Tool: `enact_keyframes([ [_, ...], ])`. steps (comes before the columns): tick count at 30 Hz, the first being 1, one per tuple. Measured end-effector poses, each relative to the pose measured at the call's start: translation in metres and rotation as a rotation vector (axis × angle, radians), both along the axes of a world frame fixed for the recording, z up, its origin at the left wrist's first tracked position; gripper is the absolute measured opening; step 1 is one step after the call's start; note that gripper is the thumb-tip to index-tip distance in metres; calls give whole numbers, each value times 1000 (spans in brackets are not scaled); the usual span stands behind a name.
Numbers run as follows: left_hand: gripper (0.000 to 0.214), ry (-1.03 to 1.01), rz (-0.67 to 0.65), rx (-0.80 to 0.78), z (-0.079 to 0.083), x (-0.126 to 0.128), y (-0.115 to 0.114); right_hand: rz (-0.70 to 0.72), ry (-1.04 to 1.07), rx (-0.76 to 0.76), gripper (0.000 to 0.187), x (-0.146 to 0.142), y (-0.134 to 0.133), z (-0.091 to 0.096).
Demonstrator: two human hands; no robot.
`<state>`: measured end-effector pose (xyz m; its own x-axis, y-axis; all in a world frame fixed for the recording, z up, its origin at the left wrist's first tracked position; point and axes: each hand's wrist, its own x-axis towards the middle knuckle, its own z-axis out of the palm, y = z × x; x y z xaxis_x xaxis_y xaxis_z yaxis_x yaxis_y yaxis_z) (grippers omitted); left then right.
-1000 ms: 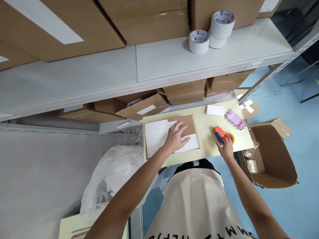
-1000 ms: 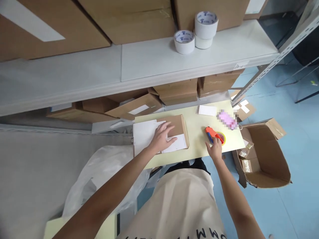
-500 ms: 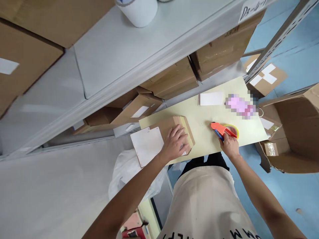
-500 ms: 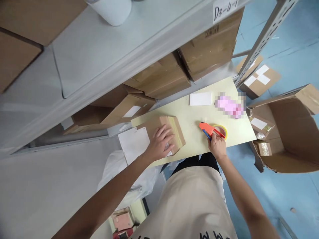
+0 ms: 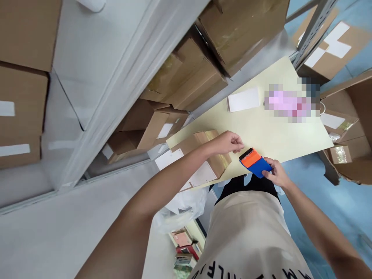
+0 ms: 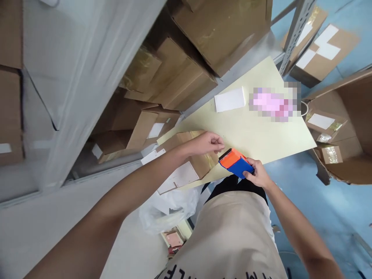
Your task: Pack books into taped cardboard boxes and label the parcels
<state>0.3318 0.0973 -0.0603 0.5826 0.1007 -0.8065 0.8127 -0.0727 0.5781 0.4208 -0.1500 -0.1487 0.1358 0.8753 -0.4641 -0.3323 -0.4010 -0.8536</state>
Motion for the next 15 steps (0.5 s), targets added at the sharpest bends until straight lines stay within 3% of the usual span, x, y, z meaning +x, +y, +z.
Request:
enact_keyframes([
  [4, 20, 97, -173, 227, -6, 13, -1, -181, 218, -145, 58, -21, 4, -8],
  [7, 25, 182, -407, 330, -15, 18, -2, -269, 417, -295, 64, -40, 3, -14],
  [10, 26, 271, -589, 374, -23, 15, 6, -258, 594, -383, 64, -59, -10, -21],
  [15, 20, 428, -805, 515, -31, 1, 26, -184, 707, -501, 62, -91, -43, -31],
])
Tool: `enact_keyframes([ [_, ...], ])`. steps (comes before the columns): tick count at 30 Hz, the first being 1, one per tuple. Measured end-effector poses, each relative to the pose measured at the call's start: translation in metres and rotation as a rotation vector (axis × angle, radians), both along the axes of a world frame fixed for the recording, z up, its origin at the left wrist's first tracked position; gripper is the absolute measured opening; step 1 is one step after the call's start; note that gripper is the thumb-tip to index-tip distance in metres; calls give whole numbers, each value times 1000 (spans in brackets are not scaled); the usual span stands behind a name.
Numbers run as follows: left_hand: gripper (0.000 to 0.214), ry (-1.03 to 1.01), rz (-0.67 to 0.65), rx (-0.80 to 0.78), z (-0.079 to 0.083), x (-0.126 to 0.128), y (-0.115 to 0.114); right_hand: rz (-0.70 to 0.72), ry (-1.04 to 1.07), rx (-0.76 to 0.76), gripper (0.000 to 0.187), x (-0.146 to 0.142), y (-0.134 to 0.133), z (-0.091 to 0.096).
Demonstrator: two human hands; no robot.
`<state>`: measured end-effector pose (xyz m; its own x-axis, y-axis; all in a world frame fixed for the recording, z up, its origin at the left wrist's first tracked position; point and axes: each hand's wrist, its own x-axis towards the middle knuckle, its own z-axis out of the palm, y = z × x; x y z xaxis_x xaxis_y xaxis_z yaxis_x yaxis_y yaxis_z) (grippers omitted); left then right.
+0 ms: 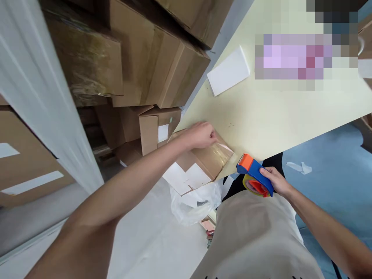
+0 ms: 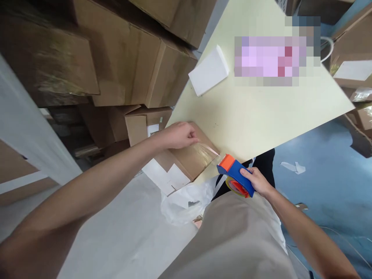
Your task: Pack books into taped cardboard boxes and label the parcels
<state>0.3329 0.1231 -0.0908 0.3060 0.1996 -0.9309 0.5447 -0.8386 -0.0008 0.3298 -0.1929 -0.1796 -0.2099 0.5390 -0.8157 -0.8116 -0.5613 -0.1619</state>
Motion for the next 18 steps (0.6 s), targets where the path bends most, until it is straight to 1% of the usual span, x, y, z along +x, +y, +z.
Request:
enact_keyframes([
  [2, 20, 53, -128, 19, -3, -6, 0, 18, 59, -16, 64, -11, -4, 0],
  [4, 21, 91, -247, 31, -7, -12, -4, 24, 107, -16, 66, -21, -2, 2],
  [6, 24, 111, -331, 37, -9, -18, -11, 40, 132, -21, 66, -29, 2, 4],
  [11, 25, 85, -452, 31, -5, -25, -25, 42, 145, -60, 66, -43, 5, 5],
  [15, 31, -50, -596, 53, 4, -22, -24, 60, 141, -68, 66, -47, 5, 6],
  [16, 30, -83, -610, 50, 7, -23, -22, 68, 136, -70, 65, -47, 5, 6],
  [17, 30, -106, -601, 11, 9, -25, -19, 72, 132, -73, 65, -48, 5, 6],
  [18, 30, -121, -562, -61, 12, -30, -17, 75, 132, -74, 64, -48, 5, 6],
])
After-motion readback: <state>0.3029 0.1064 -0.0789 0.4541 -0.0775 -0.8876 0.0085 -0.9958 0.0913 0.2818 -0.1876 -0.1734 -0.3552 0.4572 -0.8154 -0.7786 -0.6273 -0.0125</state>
